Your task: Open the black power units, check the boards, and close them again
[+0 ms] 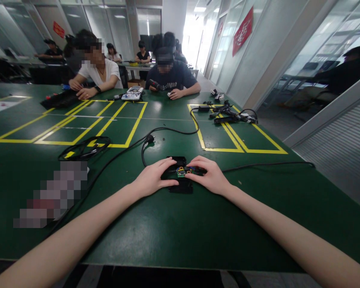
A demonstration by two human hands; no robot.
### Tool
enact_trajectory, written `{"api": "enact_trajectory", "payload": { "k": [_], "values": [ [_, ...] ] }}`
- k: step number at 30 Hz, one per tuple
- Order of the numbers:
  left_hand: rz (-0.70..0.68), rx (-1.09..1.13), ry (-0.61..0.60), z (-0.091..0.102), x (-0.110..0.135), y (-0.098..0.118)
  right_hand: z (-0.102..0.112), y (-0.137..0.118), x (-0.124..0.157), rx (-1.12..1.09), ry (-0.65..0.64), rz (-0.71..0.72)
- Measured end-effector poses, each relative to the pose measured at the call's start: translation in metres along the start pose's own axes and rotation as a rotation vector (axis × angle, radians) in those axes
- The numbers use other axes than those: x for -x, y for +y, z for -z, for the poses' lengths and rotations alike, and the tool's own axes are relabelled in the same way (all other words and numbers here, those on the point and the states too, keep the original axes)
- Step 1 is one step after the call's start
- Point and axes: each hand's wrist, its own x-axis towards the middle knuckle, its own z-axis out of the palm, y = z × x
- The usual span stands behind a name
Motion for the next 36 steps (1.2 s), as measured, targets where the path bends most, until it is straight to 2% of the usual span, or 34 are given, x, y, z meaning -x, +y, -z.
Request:
{"api": "enact_trajectory", "payload": {
  "k": [7,14,19,27,36],
  "values": [
    [-0.036,-0.024,-0.003,-0.001,-0.001,0.0,-0.005,0.004,-0.001,0.108,-0.086,-0.031],
    [-0.067,-0.077,0.107,0.003,-0.003,0.011,-0.005,0.002,0.001,0.148,-0.051,0.061],
    [-0.04,-0.116,0.174,0.002,-0.003,0.009,-0.004,0.004,0.001,0.12,-0.161,0.116],
    [-0.025,-0.156,0.098,0.0,-0.003,0.006,-0.001,0.005,0.0,0.075,-0.116,0.066],
    [0.031,-0.204,0.138,-0.001,-0.004,0.006,-0.003,0.005,0.001,0.093,-0.067,0.044]
  ]
}}
